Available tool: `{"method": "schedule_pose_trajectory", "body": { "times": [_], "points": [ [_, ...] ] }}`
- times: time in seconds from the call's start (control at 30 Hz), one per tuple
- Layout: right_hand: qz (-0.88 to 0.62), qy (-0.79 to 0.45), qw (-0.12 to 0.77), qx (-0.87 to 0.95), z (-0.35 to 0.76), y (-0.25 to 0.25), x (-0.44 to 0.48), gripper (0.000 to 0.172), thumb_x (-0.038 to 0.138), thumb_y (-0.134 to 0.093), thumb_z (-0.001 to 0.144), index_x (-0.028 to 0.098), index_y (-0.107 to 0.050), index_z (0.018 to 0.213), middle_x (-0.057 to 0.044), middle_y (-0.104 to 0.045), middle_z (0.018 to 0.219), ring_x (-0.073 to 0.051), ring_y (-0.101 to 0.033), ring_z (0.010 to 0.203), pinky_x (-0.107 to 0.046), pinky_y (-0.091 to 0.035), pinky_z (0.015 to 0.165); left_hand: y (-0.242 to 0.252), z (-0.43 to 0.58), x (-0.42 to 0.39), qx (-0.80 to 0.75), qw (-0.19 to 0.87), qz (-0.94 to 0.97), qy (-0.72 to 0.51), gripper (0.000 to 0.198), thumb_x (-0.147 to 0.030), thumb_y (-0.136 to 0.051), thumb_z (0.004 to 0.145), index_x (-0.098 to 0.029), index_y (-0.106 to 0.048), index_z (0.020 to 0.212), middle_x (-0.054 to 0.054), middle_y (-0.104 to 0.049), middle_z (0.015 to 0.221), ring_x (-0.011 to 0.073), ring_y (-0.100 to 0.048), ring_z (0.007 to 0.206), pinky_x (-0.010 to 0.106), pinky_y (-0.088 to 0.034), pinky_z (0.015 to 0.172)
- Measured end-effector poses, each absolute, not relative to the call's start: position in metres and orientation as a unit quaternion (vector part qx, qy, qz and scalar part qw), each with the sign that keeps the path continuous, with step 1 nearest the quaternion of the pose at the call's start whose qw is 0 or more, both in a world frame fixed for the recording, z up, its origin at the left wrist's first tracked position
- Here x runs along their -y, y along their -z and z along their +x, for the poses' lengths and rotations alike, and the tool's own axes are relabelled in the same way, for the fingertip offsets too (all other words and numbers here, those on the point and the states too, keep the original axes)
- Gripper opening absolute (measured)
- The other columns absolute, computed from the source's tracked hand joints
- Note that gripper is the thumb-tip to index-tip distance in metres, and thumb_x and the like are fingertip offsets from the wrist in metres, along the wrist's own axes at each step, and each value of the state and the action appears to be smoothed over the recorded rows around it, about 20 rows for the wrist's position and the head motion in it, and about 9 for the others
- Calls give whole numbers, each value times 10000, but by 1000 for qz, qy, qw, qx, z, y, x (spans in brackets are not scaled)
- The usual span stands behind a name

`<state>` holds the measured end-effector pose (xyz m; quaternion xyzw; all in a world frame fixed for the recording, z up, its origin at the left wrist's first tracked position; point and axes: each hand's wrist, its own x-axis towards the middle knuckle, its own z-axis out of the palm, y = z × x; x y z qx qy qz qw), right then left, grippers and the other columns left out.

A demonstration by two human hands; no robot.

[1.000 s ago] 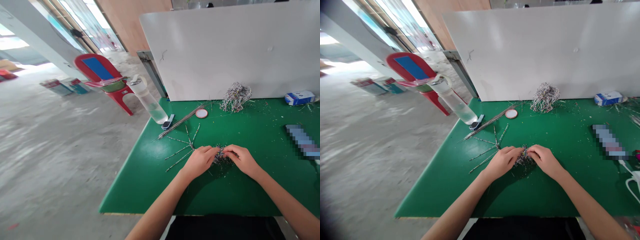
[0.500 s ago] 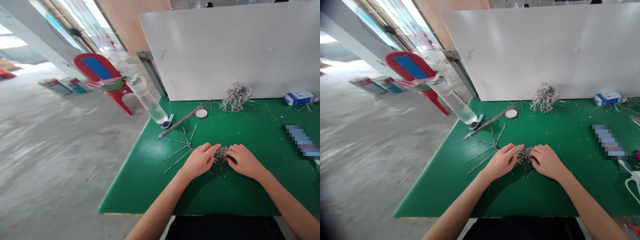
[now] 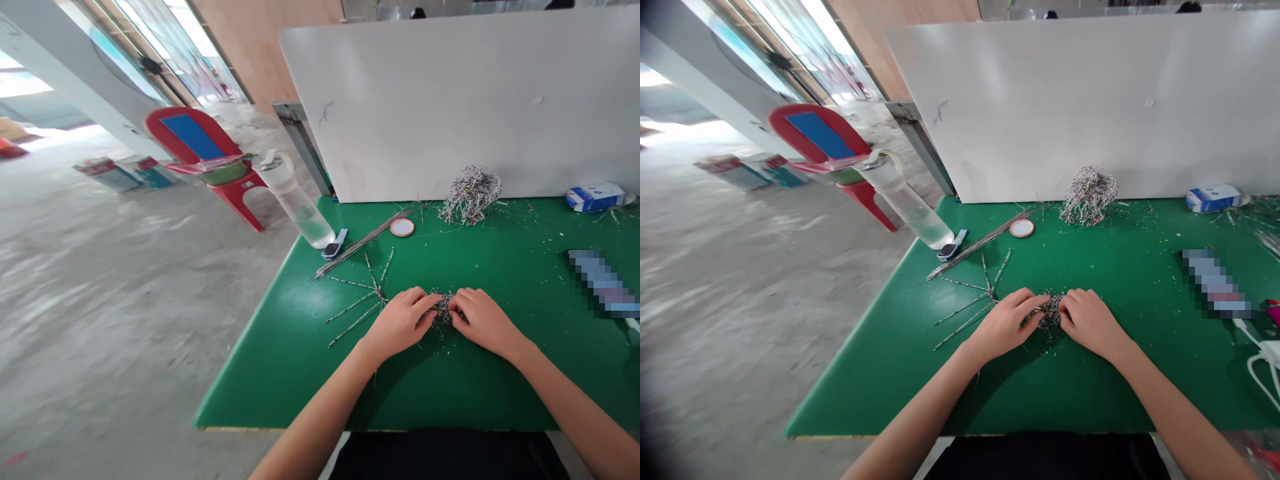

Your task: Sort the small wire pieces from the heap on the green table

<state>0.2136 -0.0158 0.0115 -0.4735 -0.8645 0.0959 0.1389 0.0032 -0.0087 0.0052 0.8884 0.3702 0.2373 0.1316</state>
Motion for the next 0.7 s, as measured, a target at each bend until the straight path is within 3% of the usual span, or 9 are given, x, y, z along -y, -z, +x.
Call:
{"method": "schedule_pose_trajectory", "body": {
  "times": [0.27,0.5,0.7],
  "points": [
    [-492,-408,311,703,212,-13,18,184,366,-438,932,231,-529,846,-16,-570,759,-167,-546,653,-299,-460,586,-8,3,8,-364,132,895,-223,289,-76,-419,936,-189,-607,1124,57,-618,935,180,-590,872,302,-507,772],
    [-446,-574,342,596,207,-6,19,324,559,-551,866,237,-543,898,-50,-690,925,-220,-685,913,-427,-531,896,-6,5,9,-354,140,889,-253,268,-130,-371,976,-179,-621,1058,57,-636,905,171,-589,834,317,-516,766],
    [-428,-617,357,555,206,-5,18,368,595,-608,819,233,-558,868,-51,-686,933,-227,-691,961,-450,-518,961,-5,5,8,-336,139,891,-272,263,-141,-353,991,-164,-611,1032,50,-660,875,170,-581,786,310,-500,749]
  ]
}}
